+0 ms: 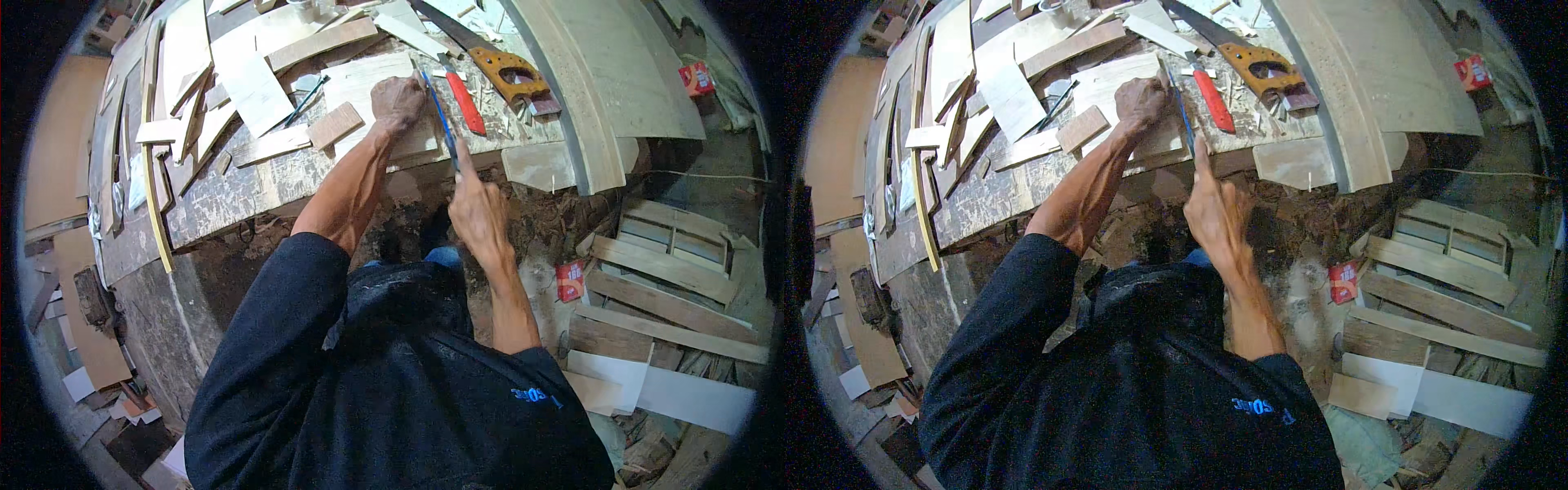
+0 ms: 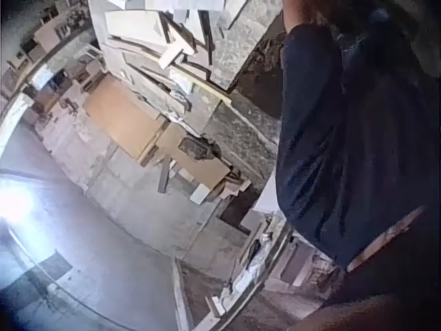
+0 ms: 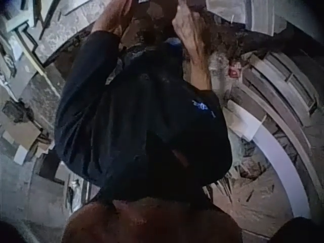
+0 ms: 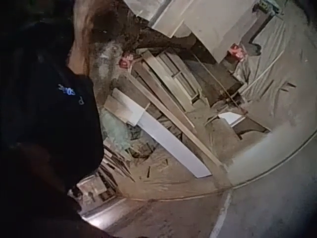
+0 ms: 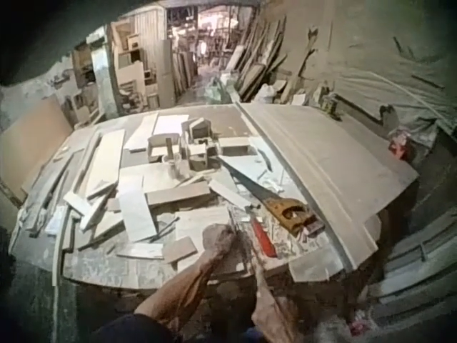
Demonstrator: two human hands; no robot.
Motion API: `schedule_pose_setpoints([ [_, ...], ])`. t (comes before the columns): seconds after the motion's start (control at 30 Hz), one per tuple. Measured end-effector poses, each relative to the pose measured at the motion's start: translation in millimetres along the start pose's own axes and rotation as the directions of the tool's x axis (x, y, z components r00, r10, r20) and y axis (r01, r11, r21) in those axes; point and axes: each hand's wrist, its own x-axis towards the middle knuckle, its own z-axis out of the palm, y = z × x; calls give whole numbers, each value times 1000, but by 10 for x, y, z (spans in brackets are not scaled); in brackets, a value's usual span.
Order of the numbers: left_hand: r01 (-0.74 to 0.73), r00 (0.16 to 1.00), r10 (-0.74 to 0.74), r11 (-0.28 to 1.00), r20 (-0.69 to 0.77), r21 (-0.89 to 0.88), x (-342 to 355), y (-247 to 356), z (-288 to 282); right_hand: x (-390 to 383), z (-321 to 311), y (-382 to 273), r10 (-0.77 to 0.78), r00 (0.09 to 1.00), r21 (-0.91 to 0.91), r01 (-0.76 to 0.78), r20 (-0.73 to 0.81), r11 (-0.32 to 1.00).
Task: The person cuts a wooden piece with a hand saw and then sands the edges of the wood using sandpaper.
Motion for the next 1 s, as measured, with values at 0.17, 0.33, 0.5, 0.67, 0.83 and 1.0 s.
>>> schedule_pose_setpoints([
  [0.17, -18, 997, 17, 1000, -81, -20, -1, -36, 34, -82, -130, -45, -28, 999, 92, 25, 27, 995],
  [0.33, -13, 998, 9, 997, -55, -70, 17, 133, 11, 544, 257, 92, -74, 985, 137, 96, -156, 986],
  [0.5, 14, 998, -17, 999, -56, -52, -35, 17, -9, -32, -62, 40, -21, 1000, 100, 19, 21, 995],
  [0.67, -64, 996, 60, 996, -70, -67, 2, 87, 4, 526, 262, 74, -59, 987, 116, 77, -147, 990],
  [0.83, 51, 998, -53, 998, -33, -46, -6, -1, -41, -74, -113, -4, 46, 990, 124, -63, 136, 990],
  [1.0, -40, 999, 41, 999, 35, -20, 34, 132, -61, 560, 311, 122, -68, 983, 164, 97, -171, 982],
])
